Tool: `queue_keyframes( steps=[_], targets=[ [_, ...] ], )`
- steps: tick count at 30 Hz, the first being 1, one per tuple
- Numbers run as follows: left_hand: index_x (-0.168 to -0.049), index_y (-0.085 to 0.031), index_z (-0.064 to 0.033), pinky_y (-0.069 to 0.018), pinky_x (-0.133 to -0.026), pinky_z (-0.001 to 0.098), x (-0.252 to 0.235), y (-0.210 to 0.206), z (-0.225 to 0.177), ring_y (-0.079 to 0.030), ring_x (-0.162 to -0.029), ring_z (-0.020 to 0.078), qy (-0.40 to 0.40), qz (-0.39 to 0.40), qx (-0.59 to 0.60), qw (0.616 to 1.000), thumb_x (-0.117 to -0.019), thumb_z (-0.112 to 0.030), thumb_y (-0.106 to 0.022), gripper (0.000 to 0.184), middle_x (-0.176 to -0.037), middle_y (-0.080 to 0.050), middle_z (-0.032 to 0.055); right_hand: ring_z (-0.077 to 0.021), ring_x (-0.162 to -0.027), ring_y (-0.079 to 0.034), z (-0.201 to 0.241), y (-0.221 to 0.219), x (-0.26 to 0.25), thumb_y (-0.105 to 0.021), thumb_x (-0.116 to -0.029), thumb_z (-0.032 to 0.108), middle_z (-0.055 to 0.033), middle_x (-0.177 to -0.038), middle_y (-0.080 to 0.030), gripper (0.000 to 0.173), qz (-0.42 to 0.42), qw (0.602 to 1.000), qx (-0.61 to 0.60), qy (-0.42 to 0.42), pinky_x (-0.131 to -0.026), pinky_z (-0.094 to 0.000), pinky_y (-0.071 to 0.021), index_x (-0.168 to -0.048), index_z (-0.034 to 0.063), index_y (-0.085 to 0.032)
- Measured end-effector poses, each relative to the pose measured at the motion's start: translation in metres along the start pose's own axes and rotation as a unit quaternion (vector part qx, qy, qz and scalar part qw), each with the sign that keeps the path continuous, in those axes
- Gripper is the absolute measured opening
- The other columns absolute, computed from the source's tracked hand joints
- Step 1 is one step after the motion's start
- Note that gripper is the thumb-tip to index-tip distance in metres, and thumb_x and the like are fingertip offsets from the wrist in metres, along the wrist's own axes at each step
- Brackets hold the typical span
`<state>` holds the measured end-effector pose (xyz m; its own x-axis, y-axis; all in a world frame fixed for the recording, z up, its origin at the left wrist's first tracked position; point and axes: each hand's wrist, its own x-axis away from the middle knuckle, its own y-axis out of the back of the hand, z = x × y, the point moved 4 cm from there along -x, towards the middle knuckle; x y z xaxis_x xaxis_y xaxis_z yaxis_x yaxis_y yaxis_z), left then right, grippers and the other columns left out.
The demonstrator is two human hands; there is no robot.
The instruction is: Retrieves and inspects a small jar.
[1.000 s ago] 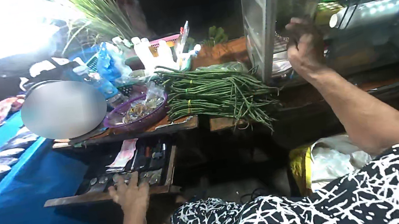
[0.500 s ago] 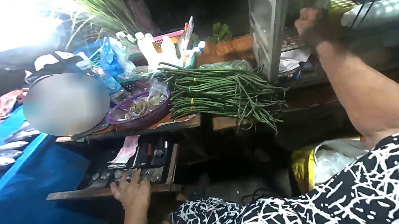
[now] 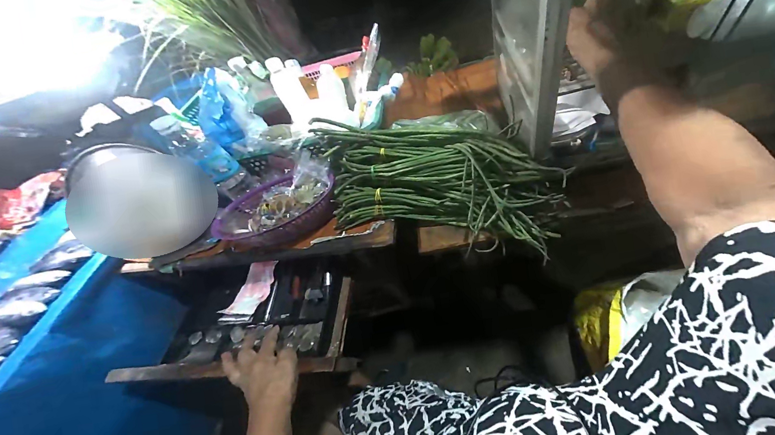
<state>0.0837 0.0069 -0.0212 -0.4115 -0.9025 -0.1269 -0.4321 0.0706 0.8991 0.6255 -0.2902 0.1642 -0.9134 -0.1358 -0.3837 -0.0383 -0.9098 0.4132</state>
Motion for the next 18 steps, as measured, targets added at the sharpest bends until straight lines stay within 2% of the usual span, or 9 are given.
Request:
queue_keyframes(
  steps=[3, 7, 14, 18],
  targets=[
    [-0.134, -0.064, 0.0030, -0.0107, -0.122, 0.0658, -0.001, -0.001, 0.002, -0.014, -0.150, 0.0583, -0.003, -0.005, 0.007, 1.000, -0.0984, -0.002, -0.053, 0.038, -0.158, -0.034, 0.0336, -0.0296, -0.149, -0.037, -0.003, -0.002, -0.002, -0.060, -0.0999, 0.029, -0.0248, -0.159, -0.038, 0.076, -0.005, 0.999, 0.042, 0.022, -0.122, -0.0388, -0.0282, -0.159, -0.0045, -0.024],
    [-0.135, -0.063, 0.0037, -0.0097, -0.122, 0.0679, -0.001, 0.000, 0.004, -0.014, -0.149, 0.0603, -0.022, 0.006, 0.005, 1.000, -0.0996, -0.007, -0.053, 0.039, -0.157, -0.034, 0.0364, -0.0277, -0.139, -0.050, -0.010, 0.005, -0.007, -0.070, -0.0926, 0.036, -0.0190, -0.146, -0.055, 0.074, -0.053, 0.997, 0.063, 0.004, -0.117, -0.0436, -0.0379, -0.151, 0.0012, -0.042],
    [-0.132, -0.066, 0.0031, -0.0105, -0.121, 0.0681, 0.000, -0.001, 0.005, -0.014, -0.149, 0.0600, -0.017, -0.007, 0.019, 1.000, -0.0989, -0.005, -0.053, 0.036, -0.157, -0.035, 0.0348, -0.0196, -0.130, -0.058, -0.022, 0.033, 0.018, -0.074, -0.0877, 0.032, -0.0172, -0.138, -0.060, 0.073, -0.084, 0.993, -0.002, 0.088, -0.112, -0.0344, -0.0435, -0.146, -0.0011, -0.045],
    [-0.131, -0.066, 0.0029, -0.0121, -0.121, 0.0679, 0.000, -0.001, 0.004, -0.016, -0.149, 0.0606, -0.017, -0.008, 0.012, 1.000, -0.0990, -0.005, -0.053, 0.035, -0.156, -0.037, 0.0350, -0.0166, -0.125, -0.060, -0.027, 0.047, 0.036, -0.073, -0.0892, 0.033, -0.0153, -0.134, -0.061, 0.070, -0.081, 0.992, -0.043, 0.088, -0.109, -0.0320, -0.0463, -0.144, -0.0005, -0.046]
  ],
)
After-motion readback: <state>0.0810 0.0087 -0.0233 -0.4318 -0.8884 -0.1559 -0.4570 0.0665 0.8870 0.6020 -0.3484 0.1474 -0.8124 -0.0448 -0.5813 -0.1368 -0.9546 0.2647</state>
